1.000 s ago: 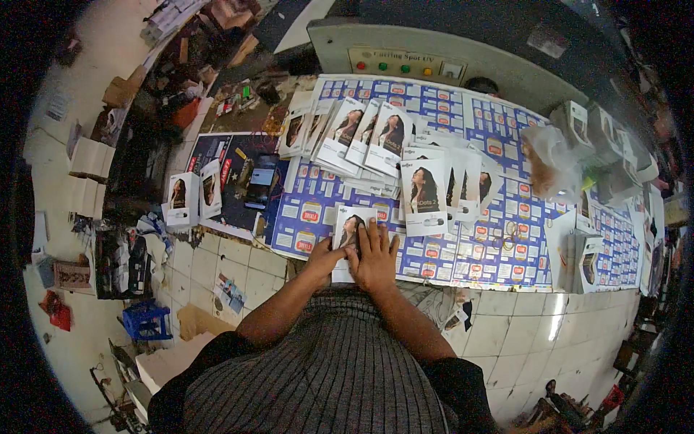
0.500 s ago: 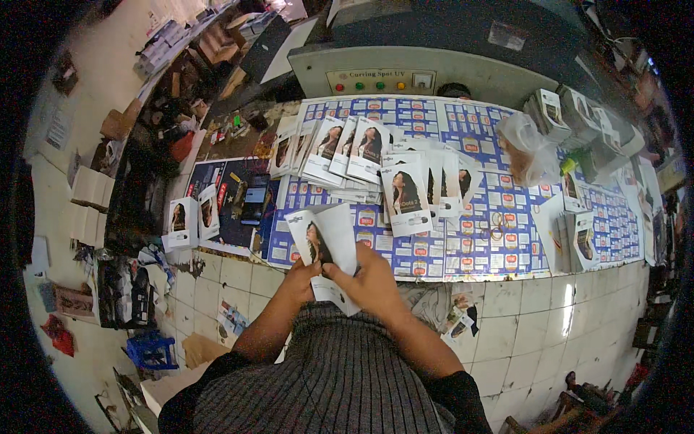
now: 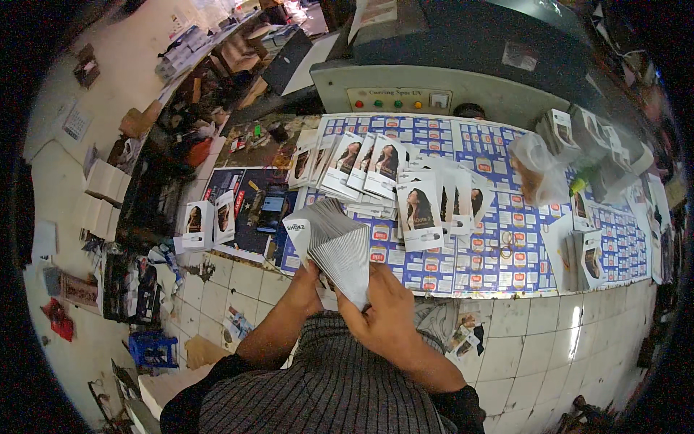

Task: The person counts and organizes a large stack of paper packaging sleeves by flipping through them and arranging them into smaller bundles on a work table.

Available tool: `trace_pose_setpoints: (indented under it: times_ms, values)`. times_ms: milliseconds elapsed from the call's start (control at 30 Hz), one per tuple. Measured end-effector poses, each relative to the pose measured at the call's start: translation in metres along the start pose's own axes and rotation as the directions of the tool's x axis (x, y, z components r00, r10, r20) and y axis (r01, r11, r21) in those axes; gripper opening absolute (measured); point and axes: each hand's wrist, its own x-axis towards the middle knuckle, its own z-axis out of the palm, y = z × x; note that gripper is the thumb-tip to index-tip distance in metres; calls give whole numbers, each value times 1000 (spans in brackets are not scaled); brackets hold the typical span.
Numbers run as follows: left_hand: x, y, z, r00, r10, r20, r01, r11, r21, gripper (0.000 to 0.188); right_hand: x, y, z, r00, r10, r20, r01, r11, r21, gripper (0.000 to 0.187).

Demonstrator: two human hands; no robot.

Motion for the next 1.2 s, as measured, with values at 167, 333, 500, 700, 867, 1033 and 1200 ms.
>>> trace_pose_setpoints:
  times_ms: [167,333,500,700,867,1033,1200]
  values:
    - [-4,4,19,979,-3,-206,47,977,210,43,2,-6,-4,1000,-15,23,15,1000,20,36]
    - [-4,-2,20,981,129,-142,-81,950,302,43,3,-11,-5,999,-3,35,2,999,40,34]
    - [-5,12,28,997,64,-50,-36,902,429,45,7,-18,-18,980,25,195,-52,990,134,67]
    - [-4,15,44,980,-179,86,193,960,-203,39,17,-23,-25,936,154,316,-320,743,588,95]
    - [-9,36,84,991,-135,4,133,969,-207,44,28,-31,-29,937,143,320,-325,697,639,106]
    - [-2,41,89,989,-148,24,149,950,-275,44,30,-32,-28,964,75,255,-225,740,634,113]
    - [7,40,92,980,-192,45,196,925,-327,45,30,-32,-27,973,53,227,-182,780,599,115]
